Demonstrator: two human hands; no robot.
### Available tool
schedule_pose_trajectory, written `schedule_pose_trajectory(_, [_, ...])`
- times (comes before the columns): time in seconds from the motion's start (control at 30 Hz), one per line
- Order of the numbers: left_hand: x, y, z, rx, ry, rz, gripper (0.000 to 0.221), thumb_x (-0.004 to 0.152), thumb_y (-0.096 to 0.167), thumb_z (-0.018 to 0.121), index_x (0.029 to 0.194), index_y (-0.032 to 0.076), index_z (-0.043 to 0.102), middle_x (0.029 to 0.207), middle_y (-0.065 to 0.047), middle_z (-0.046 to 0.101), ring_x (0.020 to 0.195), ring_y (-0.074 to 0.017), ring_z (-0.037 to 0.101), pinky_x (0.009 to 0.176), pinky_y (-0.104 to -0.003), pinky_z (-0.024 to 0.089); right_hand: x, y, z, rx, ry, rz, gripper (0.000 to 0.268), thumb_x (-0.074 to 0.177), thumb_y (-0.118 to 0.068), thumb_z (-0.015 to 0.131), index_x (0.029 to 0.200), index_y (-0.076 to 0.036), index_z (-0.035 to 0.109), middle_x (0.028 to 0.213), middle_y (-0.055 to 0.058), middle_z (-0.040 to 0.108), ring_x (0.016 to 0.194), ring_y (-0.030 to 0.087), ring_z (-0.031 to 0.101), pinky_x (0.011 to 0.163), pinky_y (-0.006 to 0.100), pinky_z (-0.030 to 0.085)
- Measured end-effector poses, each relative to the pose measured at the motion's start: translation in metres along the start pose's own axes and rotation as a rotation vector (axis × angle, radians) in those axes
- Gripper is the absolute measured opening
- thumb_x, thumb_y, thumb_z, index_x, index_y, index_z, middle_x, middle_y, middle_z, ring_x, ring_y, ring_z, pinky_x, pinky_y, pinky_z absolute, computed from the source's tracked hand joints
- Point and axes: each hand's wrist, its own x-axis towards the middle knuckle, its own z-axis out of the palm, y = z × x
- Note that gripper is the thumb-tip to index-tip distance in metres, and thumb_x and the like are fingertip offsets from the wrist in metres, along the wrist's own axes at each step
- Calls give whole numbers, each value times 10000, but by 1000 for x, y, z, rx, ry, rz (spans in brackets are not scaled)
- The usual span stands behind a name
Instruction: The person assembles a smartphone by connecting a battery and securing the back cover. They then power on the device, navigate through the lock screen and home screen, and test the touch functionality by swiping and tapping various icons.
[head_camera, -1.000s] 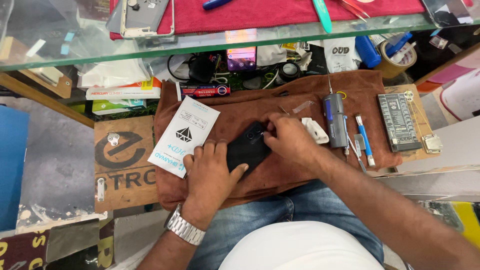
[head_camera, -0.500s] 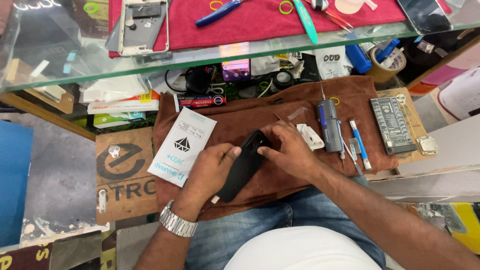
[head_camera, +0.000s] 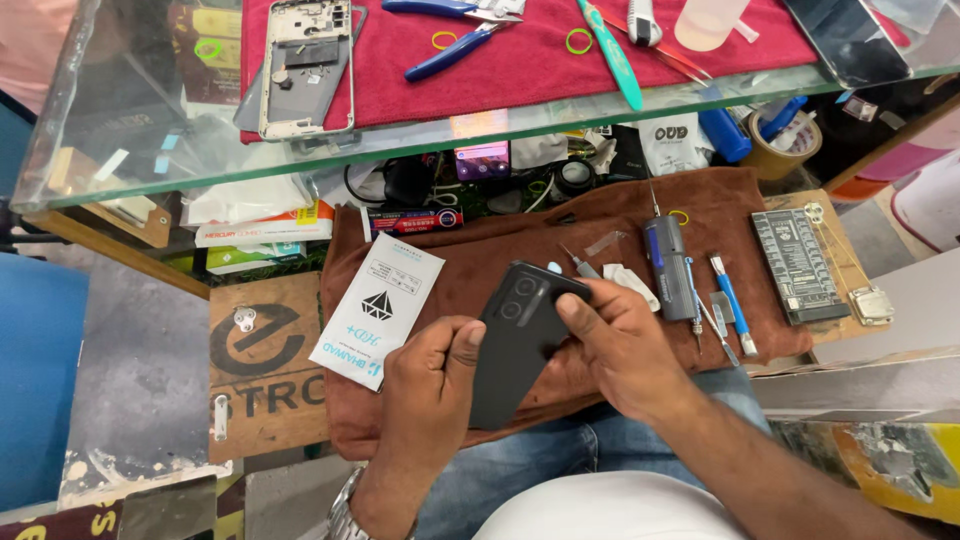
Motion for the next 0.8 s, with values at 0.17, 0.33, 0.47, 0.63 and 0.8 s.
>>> schedule_pose_trajectory(0.17, [-9,35,-10,-99,-44,131,392,1060,351,506,1168,37,714,860,-57,756,740,-121,737,640,-262,571,-34,-15,9,-85,46,-102,304,1018,-189,633,1155,82,641,917,146,731,717,178,717,633,306,596])
schedule_pose_trajectory(0.33, [-13,53,-2,-291,-47,99,379,1044,360,567,1077,30,751,817,-60,777,716,-127,736,642,-255,569,-57,-21,22,-448,88,-182,289,989,-174,640,1128,78,670,860,120,732,694,144,697,612,275,599])
schedule_pose_trajectory(0.47, [-20,51,11,-292,62,101,339,1030,329,610,1023,23,756,782,-53,758,684,-103,696,611,-234,539,-68,-20,28,-512,109,-214,256,1008,-153,643,1092,83,696,811,111,726,677,130,677,590,258,575])
schedule_pose_trajectory(0.63, [-26,44,20,-285,103,67,279,1013,276,623,988,33,758,737,-19,744,628,-62,665,557,-204,515,-72,-15,31,-460,119,-215,240,1001,-142,644,1082,79,688,817,114,743,666,127,680,573,257,575])
schedule_pose_trajectory(0.8, [-32,35,23,-507,90,70,234,1002,213,675,953,-14,706,782,-28,718,696,-58,644,624,-201,544,-78,-15,38,-613,168,-241,228,958,-126,676,1077,66,702,787,82,738,653,102,677,570,234,568])
